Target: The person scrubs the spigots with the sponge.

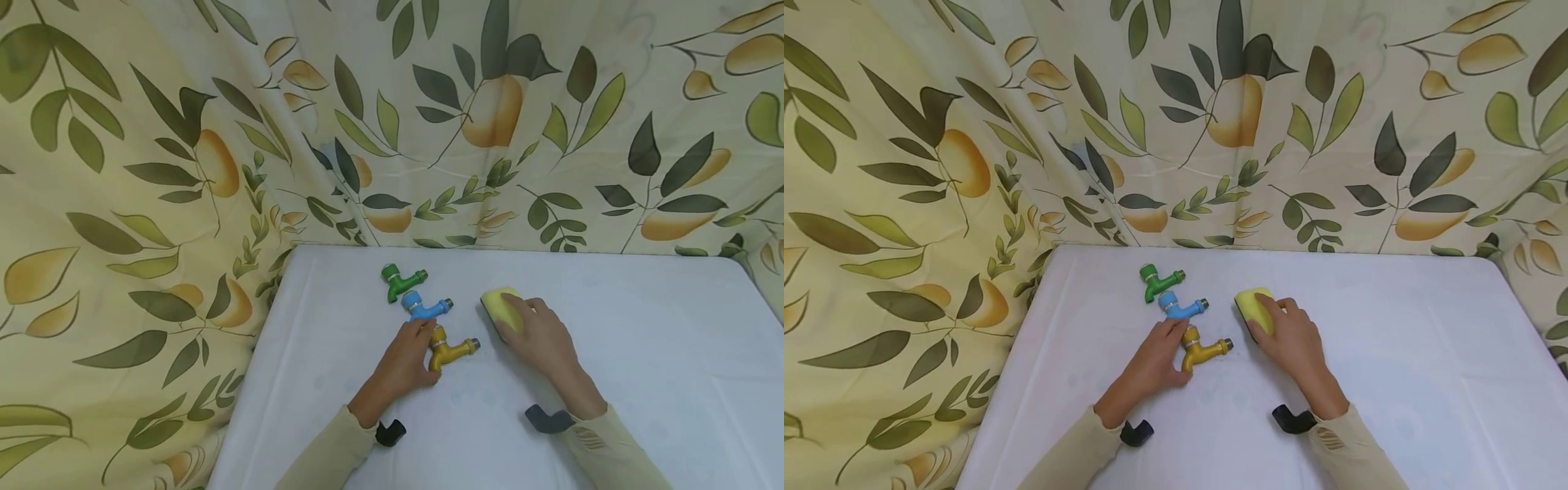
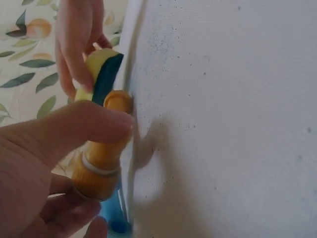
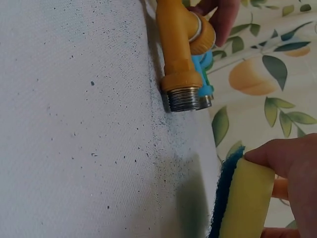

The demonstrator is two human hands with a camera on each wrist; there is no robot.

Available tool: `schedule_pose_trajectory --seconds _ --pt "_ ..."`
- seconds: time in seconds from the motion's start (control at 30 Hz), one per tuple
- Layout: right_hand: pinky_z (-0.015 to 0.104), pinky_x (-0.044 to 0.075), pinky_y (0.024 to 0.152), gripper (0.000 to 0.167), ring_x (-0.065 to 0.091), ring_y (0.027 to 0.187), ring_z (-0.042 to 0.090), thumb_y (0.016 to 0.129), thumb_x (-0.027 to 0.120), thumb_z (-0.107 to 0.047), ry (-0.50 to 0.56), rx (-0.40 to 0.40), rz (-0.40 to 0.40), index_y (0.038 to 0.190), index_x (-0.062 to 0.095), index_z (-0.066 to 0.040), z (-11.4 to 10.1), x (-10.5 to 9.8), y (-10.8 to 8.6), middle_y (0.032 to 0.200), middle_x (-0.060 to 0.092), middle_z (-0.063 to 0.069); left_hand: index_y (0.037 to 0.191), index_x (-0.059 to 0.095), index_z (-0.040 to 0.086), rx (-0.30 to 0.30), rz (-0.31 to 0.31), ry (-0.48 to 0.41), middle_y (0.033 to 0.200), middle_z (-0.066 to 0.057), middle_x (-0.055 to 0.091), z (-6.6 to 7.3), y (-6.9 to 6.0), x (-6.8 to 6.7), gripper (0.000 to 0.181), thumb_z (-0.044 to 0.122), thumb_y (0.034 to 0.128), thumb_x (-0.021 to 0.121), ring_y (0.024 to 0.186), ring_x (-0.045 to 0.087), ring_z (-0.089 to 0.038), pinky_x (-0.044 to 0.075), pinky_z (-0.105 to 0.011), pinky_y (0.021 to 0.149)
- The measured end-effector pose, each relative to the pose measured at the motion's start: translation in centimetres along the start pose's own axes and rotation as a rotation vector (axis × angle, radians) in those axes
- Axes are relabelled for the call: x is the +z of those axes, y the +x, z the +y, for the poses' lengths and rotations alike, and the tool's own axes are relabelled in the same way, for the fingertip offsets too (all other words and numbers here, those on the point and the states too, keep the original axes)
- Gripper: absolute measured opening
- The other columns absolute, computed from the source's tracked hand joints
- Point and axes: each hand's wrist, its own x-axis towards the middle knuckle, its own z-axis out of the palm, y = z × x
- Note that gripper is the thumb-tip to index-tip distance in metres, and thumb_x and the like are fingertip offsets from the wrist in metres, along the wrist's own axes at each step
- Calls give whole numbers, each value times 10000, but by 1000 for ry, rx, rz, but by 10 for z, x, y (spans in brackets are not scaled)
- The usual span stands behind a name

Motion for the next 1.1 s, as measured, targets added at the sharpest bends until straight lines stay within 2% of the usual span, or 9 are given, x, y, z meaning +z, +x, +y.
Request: schedule_pose_trajectory --seconds 0.2,0.37,0.47,0.57,0.67,0.77,0.9,1.0,1.1 --pt "482 471 695 554 600 971 379 989 614 -409 17 -20 20 1466 539 -138 -1 -1 -3 1249 577 257 1484 451 17 16 20 -144 1396 -103 445 1 -2 -1 911 214 707 886 1157 540 -176 526 -230 938" --pt "427 435 690 524 592 971 363 976 651 -384 28 -55 61 1447 571 -166 -3 -3 -6 1248 589 237 1504 378 60 -16 -24 -262 1483 -84 408 0 -3 -1 920 207 728 850 1229 541 -154 511 -278 1033" --pt "422 422 696 511 595 987 370 958 685 -365 41 -87 103 1426 597 -179 -5 -7 -9 1240 602 226 1532 339 62 -10 -19 -307 1517 -69 434 0 -3 -1 947 242 748 837 1286 529 -167 495 -329 1084" --pt "423 415 704 502 593 990 363 945 707 -351 62 -118 143 1409 614 -183 -9 -11 -10 1228 610 208 1550 321 53 26 38 -331 1511 -65 453 -2 -1 -2 971 268 758 840 1277 542 -168 509 -326 1068" --pt "405 402 694 494 590 971 349 945 711 -346 89 -137 166 1403 621 -187 -13 -15 -11 1218 615 197 1528 352 33 92 131 -339 1476 -74 474 -4 1 -4 960 263 746 858 1216 569 -168 530 -306 1026" --pt "386 398 688 496 590 970 337 954 701 -361 105 -139 172 1413 614 -197 -18 -19 -12 1213 618 188 1492 391 36 136 205 -343 1465 -77 477 -6 3 -7 930 264 730 873 1227 568 -171 529 -305 1028" --pt "398 421 716 517 588 1016 339 979 665 -406 130 -122 148 1449 581 -206 -24 -24 -15 1241 605 182 1493 399 78 156 261 -388 1470 -64 486 -6 6 -9 915 266 733 872 1263 556 -172 524 -323 1040" --pt "410 433 733 534 589 1035 347 993 637 -435 149 -109 132 1469 558 -206 -31 -28 -17 1265 593 178 1504 388 81 185 303 -460 1462 -78 490 -4 8 -11 930 226 728 881 1278 557 -198 530 -365 1051" --pt "408 440 707 522 612 987 344 973 668 -408 149 -147 181 1441 584 -192 -40 -30 -20 1231 614 172 1497 392 62 228 345 -531 1460 -108 478 -2 11 -11 942 165 710 898 1290 554 -231 540 -416 1039"
